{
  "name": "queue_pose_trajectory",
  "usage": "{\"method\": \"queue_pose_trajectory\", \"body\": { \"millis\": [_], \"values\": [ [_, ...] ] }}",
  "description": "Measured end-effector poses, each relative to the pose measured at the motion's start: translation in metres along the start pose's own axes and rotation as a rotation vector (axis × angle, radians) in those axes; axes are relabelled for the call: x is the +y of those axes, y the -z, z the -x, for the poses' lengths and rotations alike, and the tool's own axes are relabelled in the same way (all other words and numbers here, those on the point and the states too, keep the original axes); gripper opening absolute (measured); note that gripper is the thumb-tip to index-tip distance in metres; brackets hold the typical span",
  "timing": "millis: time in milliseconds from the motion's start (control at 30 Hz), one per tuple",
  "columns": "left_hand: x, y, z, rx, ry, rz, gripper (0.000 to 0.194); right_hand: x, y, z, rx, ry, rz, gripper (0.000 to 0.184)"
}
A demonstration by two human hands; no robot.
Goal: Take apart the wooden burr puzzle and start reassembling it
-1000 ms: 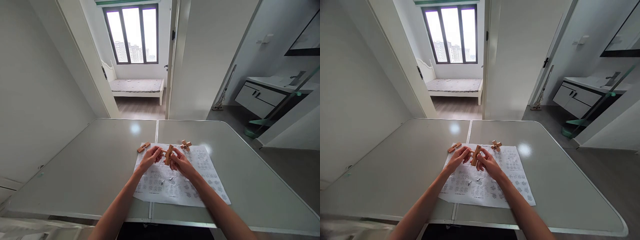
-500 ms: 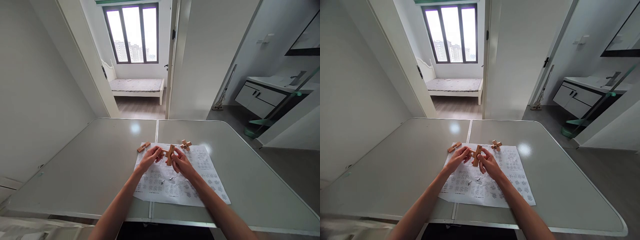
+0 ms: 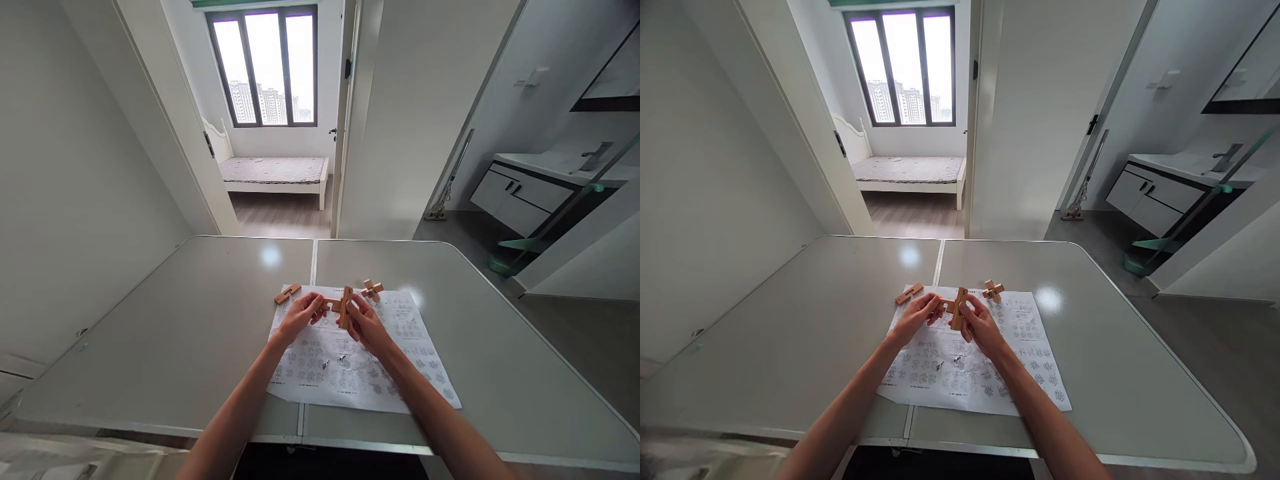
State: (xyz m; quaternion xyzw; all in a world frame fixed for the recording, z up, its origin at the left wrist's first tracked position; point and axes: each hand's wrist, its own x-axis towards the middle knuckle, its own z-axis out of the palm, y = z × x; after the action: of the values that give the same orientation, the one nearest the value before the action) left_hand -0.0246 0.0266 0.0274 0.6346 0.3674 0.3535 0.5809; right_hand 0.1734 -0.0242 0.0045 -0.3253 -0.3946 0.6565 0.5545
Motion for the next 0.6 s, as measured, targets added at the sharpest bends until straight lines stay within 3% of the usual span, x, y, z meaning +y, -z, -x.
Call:
{"method": "queue_pose_trajectory", "body": {
  "millis": [400,600],
  "values": [
    [-0.0014,-0.0002,-0.0009,0.025,-0.026,0.012,0.040,0.0014,0.0059,-0.0019,-0.019,-0.040,-0.102,0.048],
    [-0.0048,-0.0004,-0.0025,0.076,-0.019,-0.033,0.046,0.0054,0.0025,-0.0044,0.025,-0.026,-0.031,0.054]
  ]
}}
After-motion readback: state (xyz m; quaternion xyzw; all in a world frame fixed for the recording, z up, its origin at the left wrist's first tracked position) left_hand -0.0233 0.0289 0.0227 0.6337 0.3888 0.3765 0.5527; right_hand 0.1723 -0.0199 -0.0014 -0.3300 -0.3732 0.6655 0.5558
